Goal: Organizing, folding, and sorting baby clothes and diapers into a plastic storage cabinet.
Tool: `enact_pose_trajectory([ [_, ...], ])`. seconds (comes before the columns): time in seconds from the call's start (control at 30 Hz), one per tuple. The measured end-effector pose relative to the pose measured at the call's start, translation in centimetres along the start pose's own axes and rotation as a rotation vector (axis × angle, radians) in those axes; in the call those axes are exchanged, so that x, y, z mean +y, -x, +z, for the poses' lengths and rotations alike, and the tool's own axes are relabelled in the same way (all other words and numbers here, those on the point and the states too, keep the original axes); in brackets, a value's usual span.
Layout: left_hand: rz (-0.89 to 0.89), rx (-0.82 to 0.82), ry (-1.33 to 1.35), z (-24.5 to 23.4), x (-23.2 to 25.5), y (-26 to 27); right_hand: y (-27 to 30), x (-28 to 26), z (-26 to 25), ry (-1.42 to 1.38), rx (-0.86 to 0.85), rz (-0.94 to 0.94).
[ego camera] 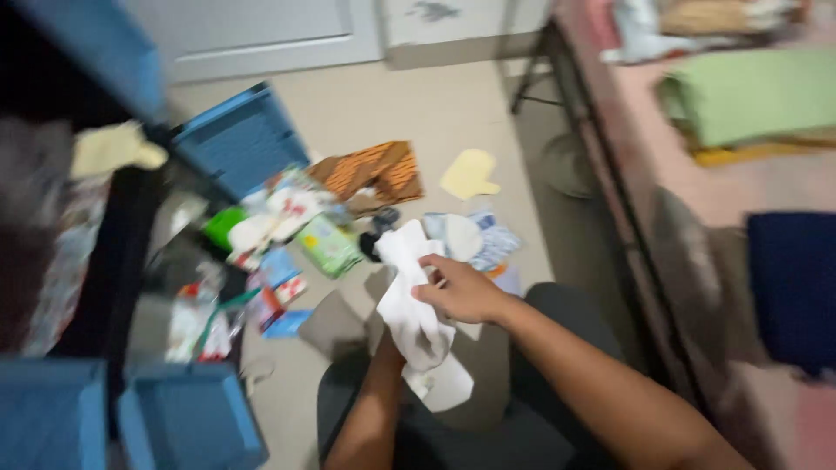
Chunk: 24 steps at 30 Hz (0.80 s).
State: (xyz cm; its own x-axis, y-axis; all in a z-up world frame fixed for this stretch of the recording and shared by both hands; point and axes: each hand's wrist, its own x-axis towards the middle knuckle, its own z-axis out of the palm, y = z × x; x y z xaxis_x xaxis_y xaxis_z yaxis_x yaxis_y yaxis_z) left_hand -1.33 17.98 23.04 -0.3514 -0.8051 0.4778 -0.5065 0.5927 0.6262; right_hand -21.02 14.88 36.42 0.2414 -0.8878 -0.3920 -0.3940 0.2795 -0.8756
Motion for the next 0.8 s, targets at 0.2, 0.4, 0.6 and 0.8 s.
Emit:
enact_pose_trajectory([
  [0.2,0.216,0.017,0.288,2.9,4.0,-6.1,4.5,-1.4,-4.2,0.035,0.021,-0.024],
  [0.4,0.209,0.031,0.672,5.1,6.9,-7.6,7.4,-0.3,-6.8,0.179,0.387,-0.453],
  [0.6,-0.692,-0.208,2.008,9.1,8.4,-9.0,9.8,-0.2,-11.9,0.044,0.536,-0.384],
  [0.8,-0.563,-0.055,1.999,9.8,8.6,-9.1,11.5,3.7,-14.7,-0.332,0.499,-0.283],
])
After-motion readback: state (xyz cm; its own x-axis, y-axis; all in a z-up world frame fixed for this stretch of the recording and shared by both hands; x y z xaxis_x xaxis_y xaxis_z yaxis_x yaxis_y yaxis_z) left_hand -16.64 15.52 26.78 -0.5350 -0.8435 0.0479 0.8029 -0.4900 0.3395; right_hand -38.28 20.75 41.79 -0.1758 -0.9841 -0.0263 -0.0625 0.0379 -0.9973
